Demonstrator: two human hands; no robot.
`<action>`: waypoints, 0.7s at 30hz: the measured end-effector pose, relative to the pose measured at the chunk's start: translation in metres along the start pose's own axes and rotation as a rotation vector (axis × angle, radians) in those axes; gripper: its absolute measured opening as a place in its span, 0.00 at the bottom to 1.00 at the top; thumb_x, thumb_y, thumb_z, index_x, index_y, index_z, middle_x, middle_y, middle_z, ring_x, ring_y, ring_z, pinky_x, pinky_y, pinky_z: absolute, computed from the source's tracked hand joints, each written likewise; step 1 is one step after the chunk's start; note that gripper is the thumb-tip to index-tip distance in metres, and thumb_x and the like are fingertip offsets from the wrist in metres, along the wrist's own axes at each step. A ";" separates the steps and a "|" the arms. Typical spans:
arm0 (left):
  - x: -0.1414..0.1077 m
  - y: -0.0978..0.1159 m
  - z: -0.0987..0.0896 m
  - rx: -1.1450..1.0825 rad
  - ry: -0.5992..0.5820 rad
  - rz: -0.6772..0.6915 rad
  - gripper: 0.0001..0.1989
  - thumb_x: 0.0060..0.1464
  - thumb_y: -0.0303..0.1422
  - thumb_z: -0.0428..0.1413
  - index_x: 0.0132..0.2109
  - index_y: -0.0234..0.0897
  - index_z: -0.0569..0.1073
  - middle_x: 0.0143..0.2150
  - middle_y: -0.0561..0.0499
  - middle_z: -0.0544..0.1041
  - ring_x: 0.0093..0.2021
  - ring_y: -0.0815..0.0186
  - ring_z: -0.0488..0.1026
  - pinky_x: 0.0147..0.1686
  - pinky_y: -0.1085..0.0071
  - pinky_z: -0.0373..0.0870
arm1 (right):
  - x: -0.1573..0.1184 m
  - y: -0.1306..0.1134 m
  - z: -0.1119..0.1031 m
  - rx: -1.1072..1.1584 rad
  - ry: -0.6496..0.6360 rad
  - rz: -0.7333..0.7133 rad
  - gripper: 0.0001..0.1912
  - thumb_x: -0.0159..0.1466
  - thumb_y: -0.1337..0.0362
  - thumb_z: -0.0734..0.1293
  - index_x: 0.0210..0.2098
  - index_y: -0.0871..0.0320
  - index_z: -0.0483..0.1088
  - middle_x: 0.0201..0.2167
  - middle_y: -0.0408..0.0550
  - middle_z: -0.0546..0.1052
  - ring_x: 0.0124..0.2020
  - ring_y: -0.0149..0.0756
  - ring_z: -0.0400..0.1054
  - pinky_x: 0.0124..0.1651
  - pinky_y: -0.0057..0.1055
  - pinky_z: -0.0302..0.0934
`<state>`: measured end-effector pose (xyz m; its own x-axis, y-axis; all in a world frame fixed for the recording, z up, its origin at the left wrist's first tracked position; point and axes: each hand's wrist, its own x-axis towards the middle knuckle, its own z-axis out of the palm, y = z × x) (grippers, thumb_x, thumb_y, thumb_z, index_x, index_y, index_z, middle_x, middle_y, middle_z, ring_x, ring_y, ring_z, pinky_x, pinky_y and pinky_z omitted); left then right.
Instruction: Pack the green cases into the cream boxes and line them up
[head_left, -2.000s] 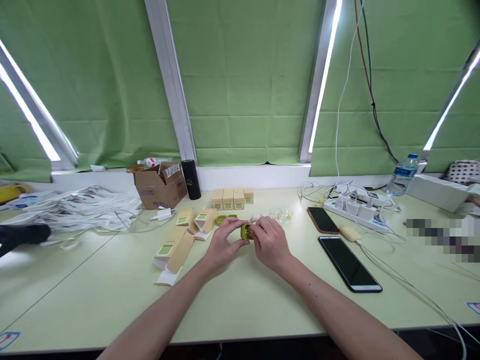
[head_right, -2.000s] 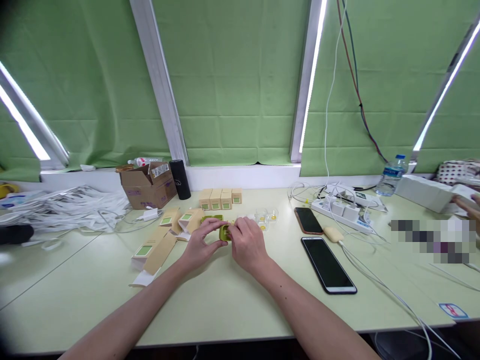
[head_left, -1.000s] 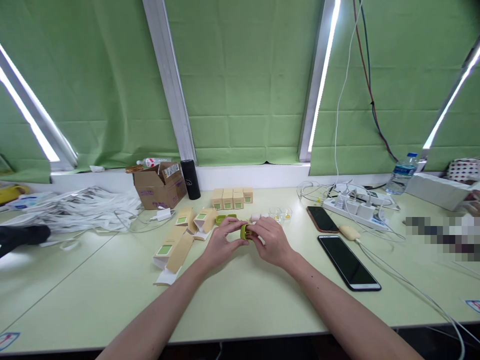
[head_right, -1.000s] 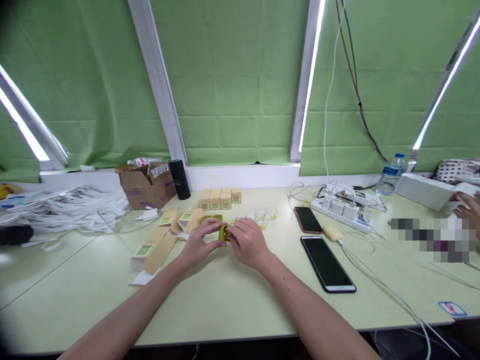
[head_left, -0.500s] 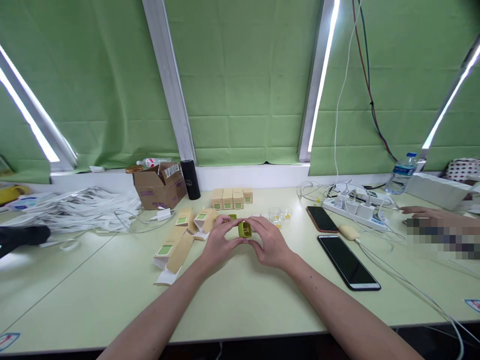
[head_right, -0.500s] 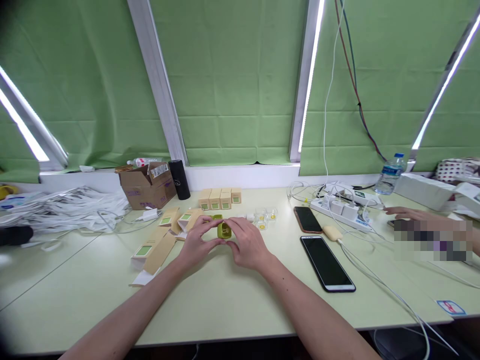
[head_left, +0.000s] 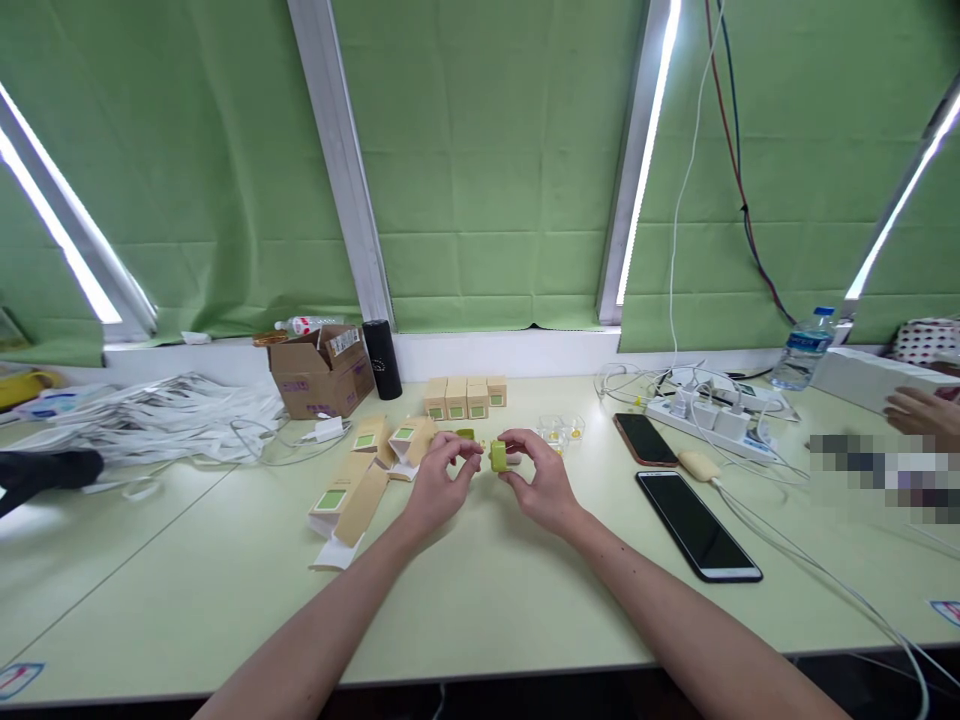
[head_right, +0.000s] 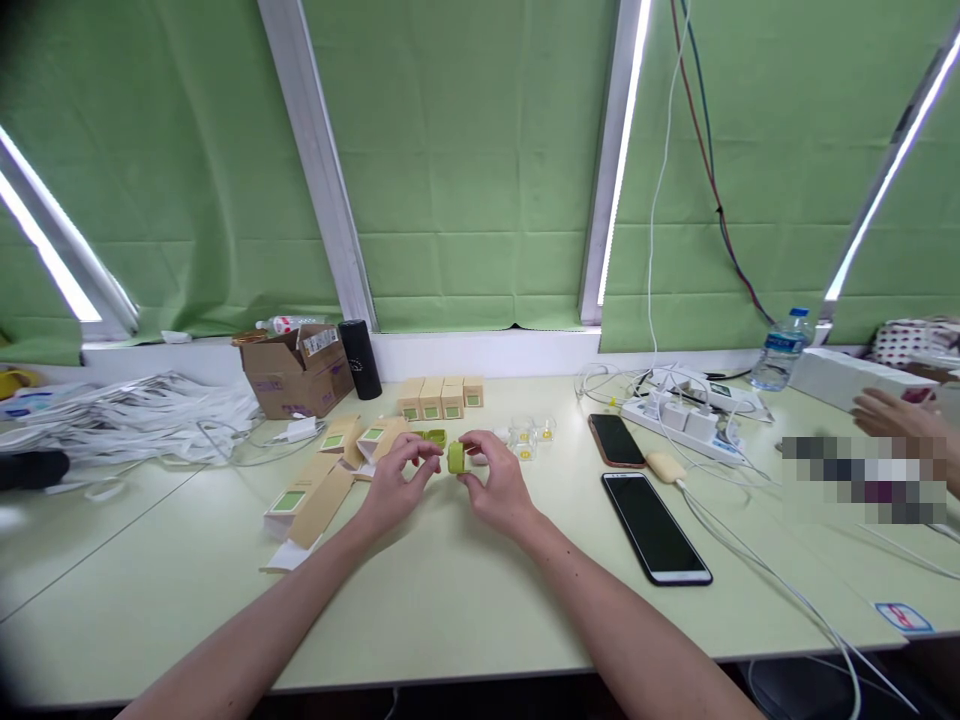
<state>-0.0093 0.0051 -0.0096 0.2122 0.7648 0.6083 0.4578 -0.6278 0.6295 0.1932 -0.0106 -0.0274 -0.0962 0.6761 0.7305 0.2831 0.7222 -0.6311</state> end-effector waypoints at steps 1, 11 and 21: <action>0.000 0.001 0.000 -0.007 -0.015 -0.011 0.07 0.64 0.35 0.57 0.41 0.39 0.79 0.37 0.48 0.77 0.40 0.61 0.74 0.42 0.64 0.71 | -0.001 0.000 0.001 0.000 -0.003 -0.001 0.24 0.59 0.74 0.69 0.53 0.52 0.70 0.50 0.51 0.78 0.47 0.43 0.75 0.51 0.45 0.75; 0.000 0.012 0.002 -0.061 -0.078 -0.073 0.11 0.64 0.38 0.55 0.36 0.38 0.76 0.32 0.50 0.75 0.33 0.65 0.71 0.34 0.68 0.66 | -0.003 0.001 0.003 -0.025 -0.028 -0.051 0.24 0.60 0.74 0.68 0.55 0.52 0.69 0.51 0.53 0.78 0.49 0.44 0.75 0.51 0.45 0.75; 0.000 0.015 0.002 -0.091 -0.075 -0.084 0.12 0.64 0.40 0.56 0.36 0.38 0.75 0.32 0.50 0.74 0.31 0.66 0.70 0.33 0.69 0.67 | -0.003 0.001 0.004 -0.025 -0.019 -0.054 0.24 0.61 0.73 0.68 0.56 0.51 0.69 0.52 0.53 0.78 0.50 0.45 0.75 0.51 0.45 0.75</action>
<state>-0.0010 -0.0040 -0.0012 0.2419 0.8220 0.5156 0.3971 -0.5687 0.7204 0.1902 -0.0111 -0.0314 -0.1302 0.6390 0.7581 0.3012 0.7540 -0.5838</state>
